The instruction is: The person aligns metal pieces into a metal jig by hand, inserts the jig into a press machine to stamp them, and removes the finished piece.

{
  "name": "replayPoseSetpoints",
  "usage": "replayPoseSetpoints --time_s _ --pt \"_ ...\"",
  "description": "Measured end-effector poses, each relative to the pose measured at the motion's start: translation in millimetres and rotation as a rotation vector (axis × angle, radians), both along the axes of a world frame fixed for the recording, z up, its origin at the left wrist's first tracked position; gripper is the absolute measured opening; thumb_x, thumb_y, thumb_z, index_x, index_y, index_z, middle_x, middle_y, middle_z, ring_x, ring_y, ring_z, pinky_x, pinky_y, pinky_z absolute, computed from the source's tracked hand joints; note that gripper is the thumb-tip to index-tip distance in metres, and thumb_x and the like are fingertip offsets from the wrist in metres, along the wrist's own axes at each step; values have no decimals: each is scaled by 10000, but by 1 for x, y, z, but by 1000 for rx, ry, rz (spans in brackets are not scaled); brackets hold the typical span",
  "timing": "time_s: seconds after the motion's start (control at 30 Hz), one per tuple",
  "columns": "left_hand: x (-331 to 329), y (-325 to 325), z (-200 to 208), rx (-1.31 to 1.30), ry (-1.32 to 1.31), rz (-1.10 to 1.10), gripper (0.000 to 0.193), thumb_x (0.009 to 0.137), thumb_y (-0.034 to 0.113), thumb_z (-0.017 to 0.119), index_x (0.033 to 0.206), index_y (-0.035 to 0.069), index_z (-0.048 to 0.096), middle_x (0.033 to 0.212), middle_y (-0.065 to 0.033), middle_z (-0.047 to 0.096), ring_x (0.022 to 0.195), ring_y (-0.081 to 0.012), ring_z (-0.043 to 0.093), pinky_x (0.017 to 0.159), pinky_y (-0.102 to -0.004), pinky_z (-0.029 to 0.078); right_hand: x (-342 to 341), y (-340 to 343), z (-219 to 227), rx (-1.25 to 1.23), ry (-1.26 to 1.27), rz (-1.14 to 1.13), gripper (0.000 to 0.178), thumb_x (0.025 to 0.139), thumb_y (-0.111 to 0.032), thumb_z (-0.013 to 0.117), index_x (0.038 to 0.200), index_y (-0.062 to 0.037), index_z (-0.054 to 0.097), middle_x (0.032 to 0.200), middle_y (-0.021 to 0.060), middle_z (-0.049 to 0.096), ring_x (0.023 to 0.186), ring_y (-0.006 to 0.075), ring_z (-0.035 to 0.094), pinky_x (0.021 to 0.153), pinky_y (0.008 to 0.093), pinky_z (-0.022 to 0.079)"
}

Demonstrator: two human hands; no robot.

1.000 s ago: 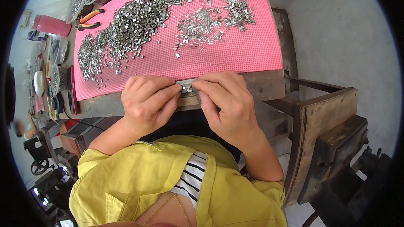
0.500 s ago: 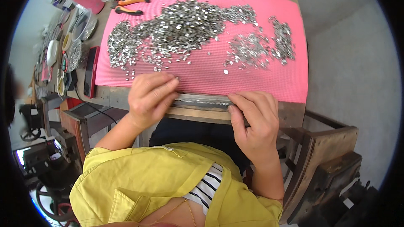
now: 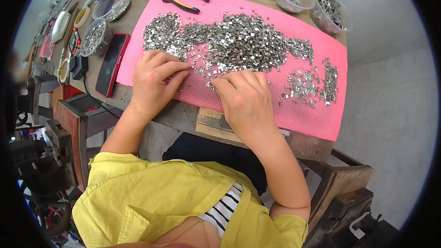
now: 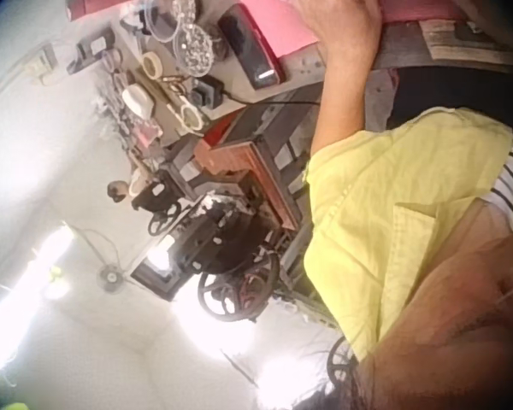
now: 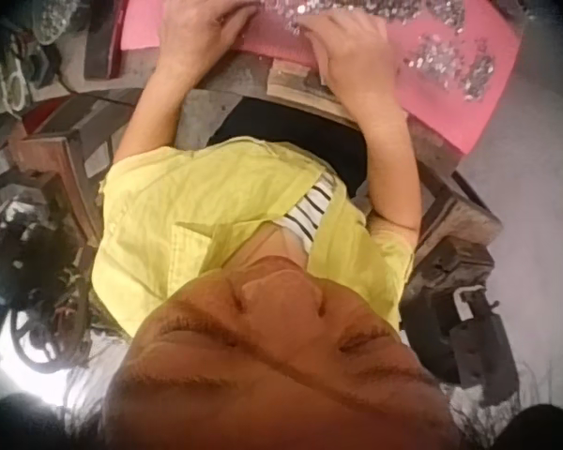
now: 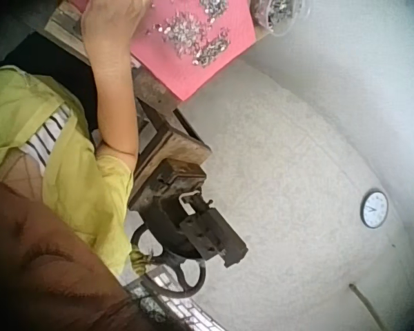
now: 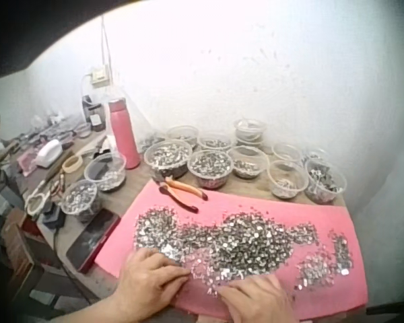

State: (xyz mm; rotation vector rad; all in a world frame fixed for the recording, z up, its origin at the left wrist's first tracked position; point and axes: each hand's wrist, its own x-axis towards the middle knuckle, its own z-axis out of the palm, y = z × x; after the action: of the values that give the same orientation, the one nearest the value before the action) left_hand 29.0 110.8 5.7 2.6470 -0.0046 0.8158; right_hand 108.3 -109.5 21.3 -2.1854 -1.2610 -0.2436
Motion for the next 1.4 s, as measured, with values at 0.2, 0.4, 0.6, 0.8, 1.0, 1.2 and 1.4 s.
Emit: replayPoseSetpoints --time_s 0.2,0.4,0.6,0.8,1.0,1.2,1.4 --pt "15 0 -1 63 50 -105 95 800 161 783 890 186 800 911 24 686 991 -218 622 849 -388 468 10 31 -4 -56 -86 9 79 878 -102 692 948 -89 725 872 60 634 891 244 608 826 389 445" --pt "17 2 2 146 116 -128 79 814 125 737 878 171 743 876 12 654 1005 -220 617 858 -392 457 8 33 -1 -150 -128 -6 20 883 -72 664 902 -72 658 877 80 636 891 261 615 818 399 454" --pt "8 4 0 2 77 -160 142 803 62 776 911 111 698 914 -25 695 900 -261 655 793 -382 509 3 8 2 26 85 -81 90 884 -3 683 944 -53 639 889 112 658 849 310 651 787 430 490" --pt "6 4 -1 -10 46 -250 183 778 55 817 949 89 758 874 -41 728 804 -243 676 717 -359 531 -11 -28 10 102 162 -125 160 849 40 743 988 -36 716 859 111 633 784 285 643 713 388 520" --pt "4 -8 1 -197 95 -246 170 728 87 865 865 68 765 815 -38 740 734 -222 673 683 -348 516 -26 -63 17 206 404 -261 177 838 76 762 990 -13 770 877 90 684 699 169 653 617 277 507" --pt "-1 -22 -2 -95 130 -241 185 704 106 868 861 84 773 753 -31 655 724 -226 628 659 -362 470 -34 -83 10 263 437 -216 222 830 109 748 1010 -16 780 919 92 724 764 172 703 662 280 551" --pt "-7 -21 9 8 214 -262 169 736 97 849 894 96 790 819 -29 666 796 -235 633 731 -368 476 -42 -90 10 241 355 -212 195 835 108 745 984 -13 781 927 104 731 770 197 719 677 304 578"
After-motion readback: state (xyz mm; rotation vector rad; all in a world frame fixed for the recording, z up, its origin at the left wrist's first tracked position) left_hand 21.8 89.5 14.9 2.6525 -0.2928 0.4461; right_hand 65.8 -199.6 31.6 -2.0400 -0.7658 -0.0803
